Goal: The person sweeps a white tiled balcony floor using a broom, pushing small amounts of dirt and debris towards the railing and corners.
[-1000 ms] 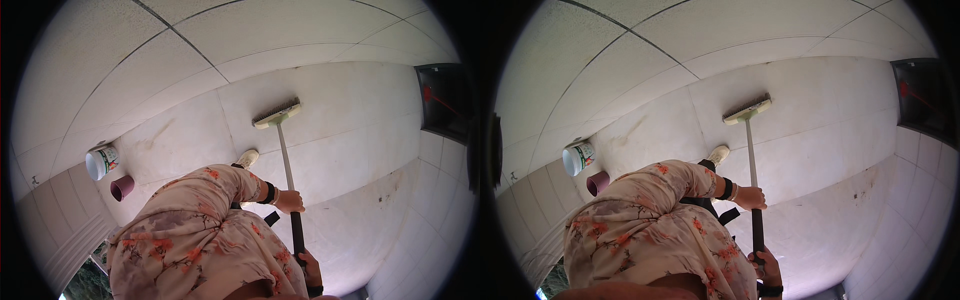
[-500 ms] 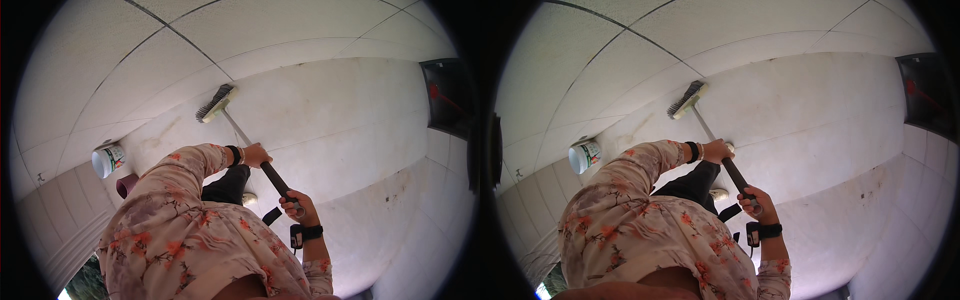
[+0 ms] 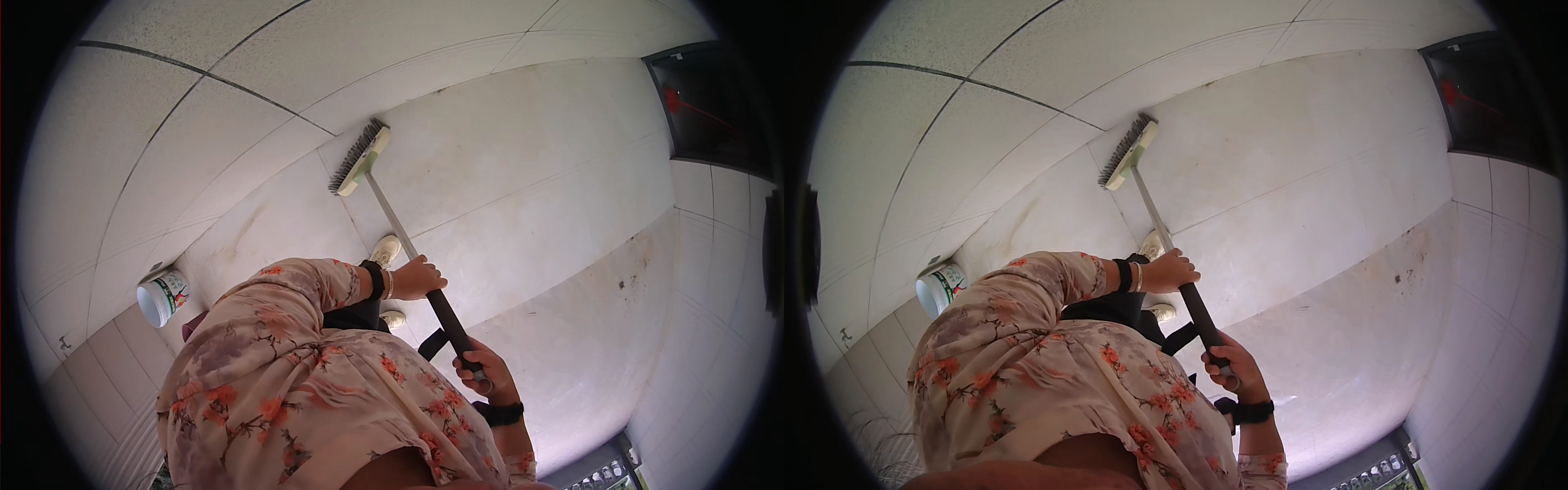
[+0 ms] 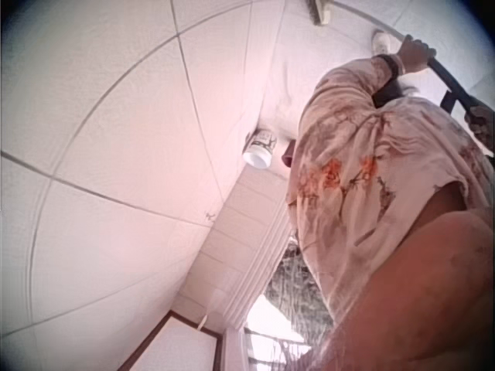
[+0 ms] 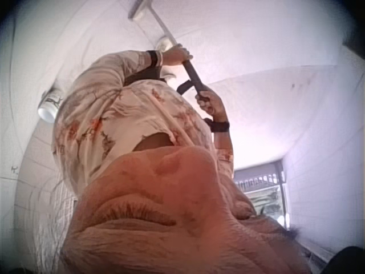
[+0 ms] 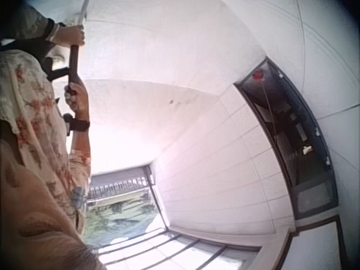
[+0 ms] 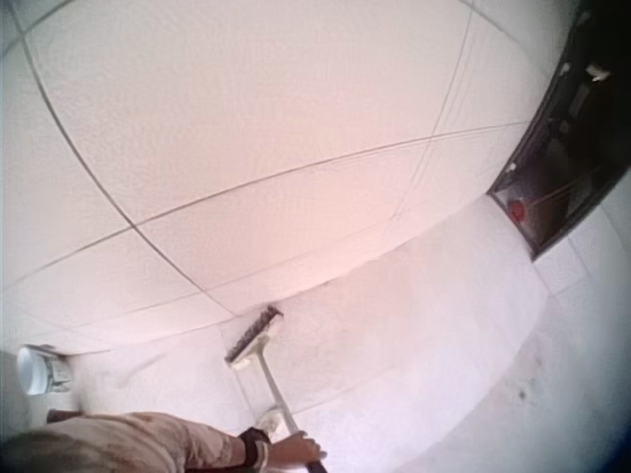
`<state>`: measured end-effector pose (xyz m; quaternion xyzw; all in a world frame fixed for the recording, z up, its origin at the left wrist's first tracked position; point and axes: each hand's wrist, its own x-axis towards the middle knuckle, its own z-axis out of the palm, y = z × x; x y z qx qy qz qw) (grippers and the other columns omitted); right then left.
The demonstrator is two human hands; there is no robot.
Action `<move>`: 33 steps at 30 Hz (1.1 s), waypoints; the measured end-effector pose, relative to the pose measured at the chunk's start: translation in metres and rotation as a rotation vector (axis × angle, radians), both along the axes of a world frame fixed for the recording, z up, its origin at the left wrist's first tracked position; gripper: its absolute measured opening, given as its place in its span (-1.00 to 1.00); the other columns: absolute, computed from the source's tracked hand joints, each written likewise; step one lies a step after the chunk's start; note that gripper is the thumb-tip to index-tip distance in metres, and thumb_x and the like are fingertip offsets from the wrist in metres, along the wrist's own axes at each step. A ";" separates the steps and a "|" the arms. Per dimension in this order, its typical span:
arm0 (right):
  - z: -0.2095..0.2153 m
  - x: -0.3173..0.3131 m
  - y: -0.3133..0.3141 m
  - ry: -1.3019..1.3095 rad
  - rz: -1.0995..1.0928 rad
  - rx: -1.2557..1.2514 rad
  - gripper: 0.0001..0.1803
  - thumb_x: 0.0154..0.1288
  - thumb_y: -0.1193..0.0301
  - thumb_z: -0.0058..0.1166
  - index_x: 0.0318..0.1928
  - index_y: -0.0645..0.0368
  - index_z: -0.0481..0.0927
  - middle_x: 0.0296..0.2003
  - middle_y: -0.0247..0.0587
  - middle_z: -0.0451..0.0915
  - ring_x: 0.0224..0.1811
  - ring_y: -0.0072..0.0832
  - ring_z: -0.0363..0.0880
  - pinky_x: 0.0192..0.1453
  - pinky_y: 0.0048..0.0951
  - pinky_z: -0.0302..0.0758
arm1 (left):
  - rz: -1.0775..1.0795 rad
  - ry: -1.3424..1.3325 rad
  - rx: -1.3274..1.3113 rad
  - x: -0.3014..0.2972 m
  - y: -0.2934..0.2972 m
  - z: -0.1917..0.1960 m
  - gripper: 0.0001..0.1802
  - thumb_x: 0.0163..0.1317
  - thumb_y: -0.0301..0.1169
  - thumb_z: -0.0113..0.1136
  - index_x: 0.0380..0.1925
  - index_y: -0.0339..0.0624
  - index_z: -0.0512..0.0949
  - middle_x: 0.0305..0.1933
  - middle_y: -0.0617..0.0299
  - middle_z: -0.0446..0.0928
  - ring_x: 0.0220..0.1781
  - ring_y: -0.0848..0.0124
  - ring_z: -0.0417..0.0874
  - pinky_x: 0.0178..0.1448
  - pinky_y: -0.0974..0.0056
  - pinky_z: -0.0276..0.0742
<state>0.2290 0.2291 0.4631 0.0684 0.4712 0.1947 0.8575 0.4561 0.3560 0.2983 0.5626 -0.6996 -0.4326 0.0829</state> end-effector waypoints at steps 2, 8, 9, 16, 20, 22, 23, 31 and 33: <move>-0.025 0.027 -0.006 -0.010 -0.048 -0.025 -0.44 0.34 0.48 -0.11 0.34 0.21 0.17 -0.33 -0.10 0.46 -0.53 -0.57 0.38 -0.65 -0.68 0.28 | -0.004 -0.065 0.084 0.027 -0.005 -0.013 -0.89 0.13 -0.30 0.23 -0.36 0.05 0.51 -0.42 0.34 0.55 -0.20 0.31 0.62 -0.03 0.05 0.34; -0.021 -0.012 -0.001 0.094 -0.284 -0.022 -0.41 0.35 0.49 -0.12 0.39 0.08 0.14 -0.32 -0.05 0.47 -0.51 -0.52 0.41 -0.58 -0.64 0.34 | -0.090 -0.029 0.054 -0.013 -0.045 -0.035 -0.95 0.19 -0.34 0.13 -0.40 0.00 0.49 -0.42 0.28 0.55 -0.18 0.26 0.62 0.14 -0.04 0.34; -0.002 -0.023 0.008 0.167 -0.273 -0.051 -0.43 0.36 0.49 -0.12 0.37 0.04 0.16 -0.33 -0.07 0.46 -0.53 -0.52 0.40 -0.60 -0.64 0.34 | -0.124 0.034 0.051 -0.034 -0.046 -0.032 -0.95 0.18 -0.36 0.14 -0.38 -0.01 0.48 -0.43 0.29 0.54 -0.18 0.26 0.63 0.15 -0.03 0.34; 0.135 -0.022 0.010 0.546 -0.060 -0.121 -0.61 0.32 0.51 -0.14 0.15 0.01 0.25 -0.41 -0.18 0.43 -0.58 -0.57 0.37 -0.72 -0.67 0.26 | -0.248 0.367 -0.148 -0.141 -0.061 0.035 -0.77 0.12 -0.26 0.29 -0.33 0.02 0.42 -0.42 0.40 0.51 -0.17 0.38 0.59 0.01 0.13 0.29; 0.155 -0.048 -0.015 0.434 0.153 -0.174 -0.52 0.29 0.46 -0.14 0.24 0.12 0.27 -0.39 -0.27 0.47 -0.56 -0.67 0.37 -0.69 -0.69 0.27 | -0.259 0.344 -0.166 -0.139 -0.071 0.068 -0.74 0.07 -0.23 0.32 -0.38 0.01 0.43 -0.46 0.43 0.51 -0.22 0.41 0.60 -0.06 0.16 0.31; 0.137 -0.053 -0.022 0.302 0.144 -0.114 -0.43 0.27 0.43 -0.11 0.32 0.16 0.22 -0.39 -0.30 0.47 -0.57 -0.70 0.36 -0.65 -0.68 0.30 | -0.265 0.300 -0.139 -0.113 -0.058 0.060 -0.74 0.05 -0.22 0.33 -0.42 -0.01 0.43 -0.49 0.41 0.53 -0.25 0.39 0.63 -0.10 0.18 0.31; 0.114 -0.058 -0.020 0.238 0.061 -0.043 -0.39 0.28 0.44 -0.11 0.36 0.11 0.17 -0.37 -0.25 0.47 -0.56 -0.67 0.36 -0.65 -0.67 0.30 | -0.250 0.240 -0.100 -0.102 -0.050 0.048 -0.75 0.06 -0.23 0.33 -0.45 -0.01 0.43 -0.50 0.40 0.53 -0.26 0.38 0.63 -0.11 0.19 0.31; -0.051 0.020 -0.017 0.044 -0.247 -0.043 -0.36 0.32 0.51 -0.06 0.40 0.07 0.12 -0.30 -0.03 0.47 -0.50 -0.52 0.39 -0.61 -0.64 0.29 | -0.088 -0.133 0.040 0.024 -0.050 -0.048 -0.91 0.09 -0.33 0.22 -0.42 -0.01 0.51 -0.43 0.26 0.55 -0.25 0.25 0.62 -0.04 0.05 0.33; -0.052 0.016 -0.001 0.121 -0.334 -0.038 -0.41 0.35 0.49 -0.07 0.37 0.04 0.16 -0.29 -0.03 0.48 -0.50 -0.51 0.42 -0.61 -0.63 0.33 | -0.144 -0.118 0.039 0.019 -0.056 -0.057 -0.92 0.12 -0.34 0.20 -0.43 -0.03 0.51 -0.43 0.25 0.56 -0.24 0.24 0.62 -0.06 0.04 0.34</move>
